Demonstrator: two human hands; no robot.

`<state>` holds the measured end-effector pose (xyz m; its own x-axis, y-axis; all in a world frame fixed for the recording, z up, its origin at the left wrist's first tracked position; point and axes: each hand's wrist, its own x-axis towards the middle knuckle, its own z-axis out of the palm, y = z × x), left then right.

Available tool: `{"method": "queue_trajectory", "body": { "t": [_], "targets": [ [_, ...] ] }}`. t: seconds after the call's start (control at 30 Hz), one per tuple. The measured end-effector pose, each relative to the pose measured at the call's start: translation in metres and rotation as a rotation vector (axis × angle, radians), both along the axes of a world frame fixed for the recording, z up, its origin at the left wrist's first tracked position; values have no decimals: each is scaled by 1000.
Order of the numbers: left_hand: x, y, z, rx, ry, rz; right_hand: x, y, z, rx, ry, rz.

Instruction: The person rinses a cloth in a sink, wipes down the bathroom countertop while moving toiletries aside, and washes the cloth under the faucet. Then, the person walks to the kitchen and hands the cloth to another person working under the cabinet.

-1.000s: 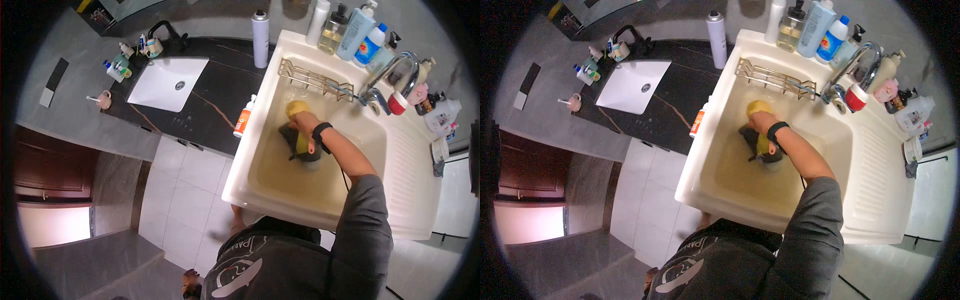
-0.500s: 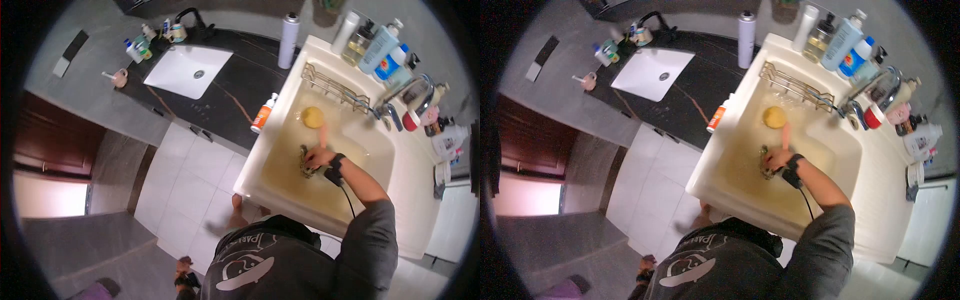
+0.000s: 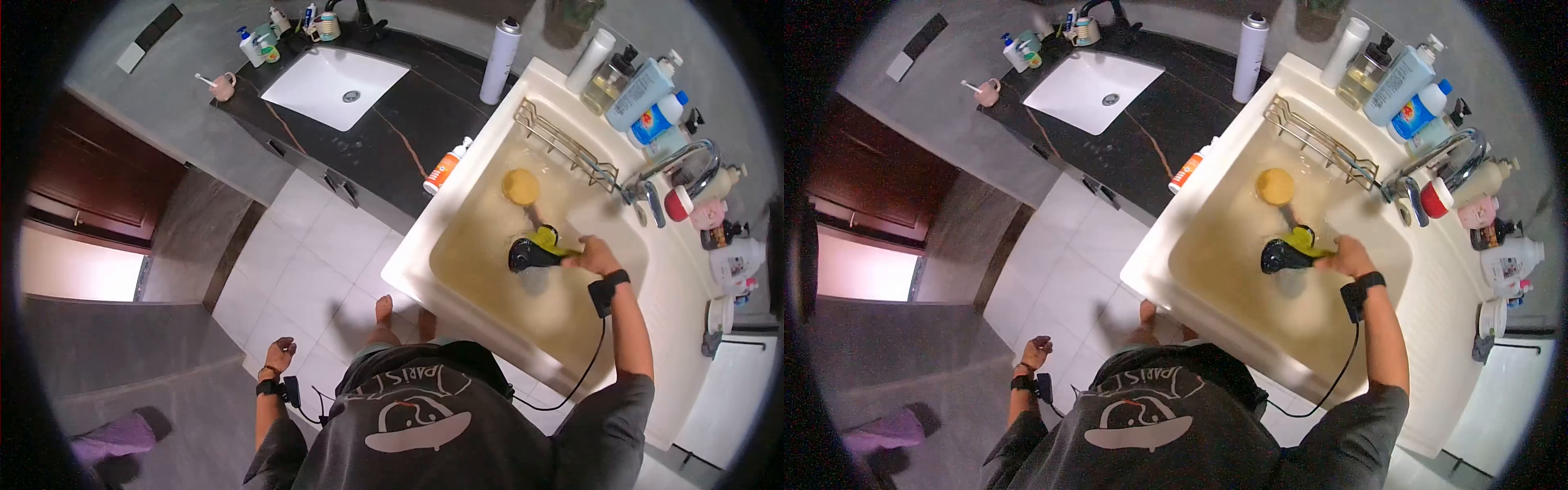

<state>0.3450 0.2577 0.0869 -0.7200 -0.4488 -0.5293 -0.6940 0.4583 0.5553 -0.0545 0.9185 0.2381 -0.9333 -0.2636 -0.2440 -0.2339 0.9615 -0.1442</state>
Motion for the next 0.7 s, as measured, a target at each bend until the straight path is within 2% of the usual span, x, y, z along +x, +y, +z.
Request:
{"method": "queue_trajectory", "body": {
  "t": [0.07,0.1,0.13,0.2,0.23,0.27,0.3,0.33,0.37,0.4,0.43,0.47,0.5,0.53,0.57,0.67,0.7],
  "targets": [
    [16,1,-8,22,-29,-19,6,-28,11,339,-401,28],
    [9,19,25,-50,-101,-77,10,-19,-19,452,-334,186],
    [42,-6,-18,60,-41,-7,14,-16,-36,455,-351,166],
    [48,8,11,-82,-121,-136,13,-25,-48,563,-267,89],
    [46,17,27,-69,-172,-126,9,-24,-41,566,-274,76],
    [48,23,35,-55,-225,-111,4,-25,-23,380,-390,91],
    [64,12,16,28,-207,22,-1,-26,-13,190,-502,106],
    [75,-4,-2,31,-209,14,-9,-11,-26,-169,-499,9],
    [81,-21,-16,-122,-213,-210,-12,4,-38,-526,-481,-92],
    [82,-36,-27,-275,-212,-436,-5,-3,-19,-524,-478,-105],
    [78,-47,-32,24,-25,-99,5,-19,17,-850,-467,-370],
    [28,-9,32,-264,-108,-278,14,-31,42,-1171,-434,-639],
    [-1,-2,52,-325,-75,-326,21,-36,52,-1167,-423,-652],
    [-28,3,68,-385,-39,-369,27,-39,60,-1342,-408,-622],
    [-61,17,92,-264,81,-315,31,-44,66,-1516,-393,-584],
    [-158,78,172,151,401,-224,39,-59,76,-1596,-251,-617],
    [-185,104,200,254,428,-277,38,-58,73,-1642,-208,-636]
  ]
}}
